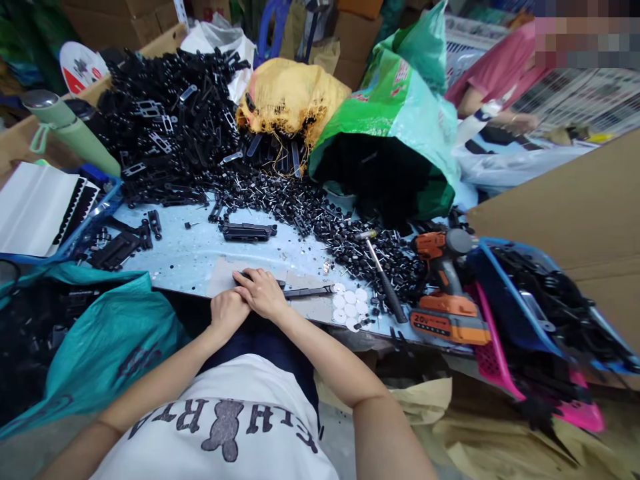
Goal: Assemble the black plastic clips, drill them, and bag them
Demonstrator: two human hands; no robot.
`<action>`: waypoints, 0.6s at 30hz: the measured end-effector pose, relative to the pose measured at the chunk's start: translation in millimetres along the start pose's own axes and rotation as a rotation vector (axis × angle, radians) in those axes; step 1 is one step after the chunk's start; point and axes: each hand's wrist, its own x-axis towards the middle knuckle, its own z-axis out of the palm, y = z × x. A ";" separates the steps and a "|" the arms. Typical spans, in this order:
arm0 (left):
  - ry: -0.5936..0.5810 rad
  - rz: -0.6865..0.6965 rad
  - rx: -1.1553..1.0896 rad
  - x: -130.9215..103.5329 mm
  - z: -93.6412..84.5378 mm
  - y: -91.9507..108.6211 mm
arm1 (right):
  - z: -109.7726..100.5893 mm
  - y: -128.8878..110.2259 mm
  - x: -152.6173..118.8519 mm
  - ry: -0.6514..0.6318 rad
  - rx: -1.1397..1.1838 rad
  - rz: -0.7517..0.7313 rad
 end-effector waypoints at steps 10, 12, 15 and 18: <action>0.134 0.810 -0.029 33.3 -4.5 6.9 | -30.1 64.2 -82.6 0.277 -0.049 -0.096; 0.029 0.847 -0.024 44.0 2.9 18.5 | -25.8 78.2 -89.5 0.193 -0.074 -0.157; -0.003 0.821 -0.039 50.3 9.3 25.3 | -21.3 89.4 -85.7 0.122 -0.097 -0.179; 0.019 0.825 -0.051 46.1 5.8 22.0 | -26.3 95.0 -78.4 0.091 -0.097 -0.220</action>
